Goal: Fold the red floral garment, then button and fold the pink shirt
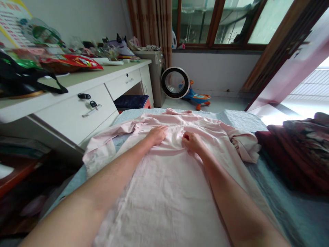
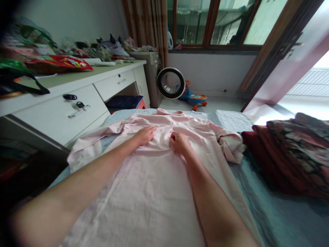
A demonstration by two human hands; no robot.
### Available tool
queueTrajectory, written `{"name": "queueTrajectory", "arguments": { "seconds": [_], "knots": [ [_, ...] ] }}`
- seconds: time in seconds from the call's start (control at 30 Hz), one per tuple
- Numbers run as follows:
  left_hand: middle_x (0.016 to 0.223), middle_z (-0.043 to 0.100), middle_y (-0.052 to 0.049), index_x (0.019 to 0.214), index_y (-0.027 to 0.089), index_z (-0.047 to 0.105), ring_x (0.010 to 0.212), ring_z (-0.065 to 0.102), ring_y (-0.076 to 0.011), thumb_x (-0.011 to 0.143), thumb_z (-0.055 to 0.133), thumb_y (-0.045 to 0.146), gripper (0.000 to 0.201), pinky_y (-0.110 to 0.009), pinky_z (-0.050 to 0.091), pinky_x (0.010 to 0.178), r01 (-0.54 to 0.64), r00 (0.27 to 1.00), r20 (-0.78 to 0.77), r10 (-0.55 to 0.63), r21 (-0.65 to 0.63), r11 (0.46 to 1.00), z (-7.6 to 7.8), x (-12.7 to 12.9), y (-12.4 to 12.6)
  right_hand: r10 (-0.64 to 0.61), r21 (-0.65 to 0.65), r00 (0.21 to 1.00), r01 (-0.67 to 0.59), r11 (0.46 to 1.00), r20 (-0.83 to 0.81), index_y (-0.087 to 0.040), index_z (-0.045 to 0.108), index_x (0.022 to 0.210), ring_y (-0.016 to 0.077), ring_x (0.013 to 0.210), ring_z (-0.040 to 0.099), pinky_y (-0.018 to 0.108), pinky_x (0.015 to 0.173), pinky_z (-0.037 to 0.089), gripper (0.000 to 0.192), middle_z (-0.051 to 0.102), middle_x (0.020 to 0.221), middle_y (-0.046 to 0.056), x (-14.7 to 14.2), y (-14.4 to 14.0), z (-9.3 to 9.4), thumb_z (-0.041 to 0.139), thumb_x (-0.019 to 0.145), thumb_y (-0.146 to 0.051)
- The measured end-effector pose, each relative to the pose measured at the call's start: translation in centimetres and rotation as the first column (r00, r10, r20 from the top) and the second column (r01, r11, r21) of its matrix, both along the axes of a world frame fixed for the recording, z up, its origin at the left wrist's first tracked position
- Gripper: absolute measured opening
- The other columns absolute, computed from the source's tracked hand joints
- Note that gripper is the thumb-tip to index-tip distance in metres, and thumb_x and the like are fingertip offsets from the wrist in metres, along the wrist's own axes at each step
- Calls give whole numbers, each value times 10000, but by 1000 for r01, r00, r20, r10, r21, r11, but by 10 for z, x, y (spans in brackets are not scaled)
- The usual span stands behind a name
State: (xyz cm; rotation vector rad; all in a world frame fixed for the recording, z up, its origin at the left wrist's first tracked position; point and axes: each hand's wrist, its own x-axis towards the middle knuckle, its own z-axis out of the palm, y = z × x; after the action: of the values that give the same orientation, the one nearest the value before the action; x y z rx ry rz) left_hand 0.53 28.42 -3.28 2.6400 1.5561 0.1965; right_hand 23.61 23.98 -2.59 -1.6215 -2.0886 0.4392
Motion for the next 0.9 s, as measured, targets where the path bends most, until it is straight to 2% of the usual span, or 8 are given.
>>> {"name": "queueTrajectory", "arguments": {
  "seconds": [0.1, 0.2, 0.33, 0.43, 0.57, 0.7, 0.8, 0.9],
  "knots": [
    [1563, 372, -101, 1448, 226, 439, 1439, 312, -306, 947, 387, 506, 576, -508, 259, 1166, -88, 996, -12, 88, -26, 996, -9, 21, -2, -113, 128, 988, 99, 987, 103, -191, 665, 1049, 228, 1057, 548, 311, 886, 402, 257, 638, 1154, 95, 6, 2, -11, 533, 835, -247],
    [1610, 280, -75, 1475, 301, 389, 1468, 218, -363, 929, 370, 601, 624, -611, 202, 1146, -160, 986, -47, 158, -41, 986, -16, 29, -7, -214, 100, 954, 197, 975, 208, -196, 616, 1191, 270, 1259, 452, 404, 1062, 315, 370, 554, 1341, 123, 14, 3, -17, 514, 885, -378],
    [1627, 234, -72, 1492, 312, 351, 1481, 183, -365, 930, 351, 614, 639, -605, 177, 1155, -180, 983, -63, 175, -90, 979, -12, 28, -13, -342, 40, 893, 346, 937, 293, -211, 573, 1275, 322, 1372, 339, 510, 1130, 217, 500, 444, 1479, 120, 24, 4, -20, 427, 919, -529],
    [1621, 243, -96, 1483, 286, 370, 1474, 201, -386, 938, 323, 619, 641, -612, 210, 1143, -198, 980, -65, 190, -158, 967, -6, 30, -26, -374, -15, 869, 400, 916, 324, -243, 518, 1353, 346, 1401, 298, 549, 1124, 216, 552, 381, 1533, 101, 31, 5, -21, 373, 929, -567],
    [1584, 323, -114, 1467, 268, 398, 1455, 255, -381, 937, 394, 591, 621, -575, 262, 1141, -139, 990, -25, 137, -80, 987, -6, 38, -74, -370, -13, 862, 399, 917, 347, -253, 475, 1396, 342, 1407, 290, 542, 1119, 233, 573, 352, 1553, 98, 35, 5, -23, 340, 939, -572],
    [1560, 373, -93, 1449, 276, 425, 1447, 294, -310, 971, 435, 426, 501, -542, 234, 1172, 72, 997, 19, -74, 108, 992, -14, 47, -136, -386, 8, 847, 412, 911, 367, -243, 477, 1394, 336, 1396, 298, 547, 1114, 235, 571, 366, 1540, 111, 31, 5, -25, 314, 950, -563],
    [1534, 415, -81, 1419, 264, 463, 1435, 317, -276, 986, 409, 435, 468, -501, 265, 1164, 158, 986, 31, -162, 100, 982, -16, 46, -171, -368, 3, 849, 396, 918, 380, -233, 445, 1424, 341, 1400, 291, 558, 1113, 229, 582, 356, 1544, 121, 32, 4, -23, 295, 961, -552],
    [1505, 447, -80, 1404, 257, 475, 1399, 358, -275, 972, 440, 468, 482, -486, 288, 1148, 184, 982, 40, -187, 70, 981, -11, 40, -191, -291, -23, 868, 328, 944, 403, -232, 420, 1446, 342, 1393, 304, 542, 1106, 251, 581, 344, 1550, 119, 41, -1, -19, 315, 964, -539]
  ]
}}
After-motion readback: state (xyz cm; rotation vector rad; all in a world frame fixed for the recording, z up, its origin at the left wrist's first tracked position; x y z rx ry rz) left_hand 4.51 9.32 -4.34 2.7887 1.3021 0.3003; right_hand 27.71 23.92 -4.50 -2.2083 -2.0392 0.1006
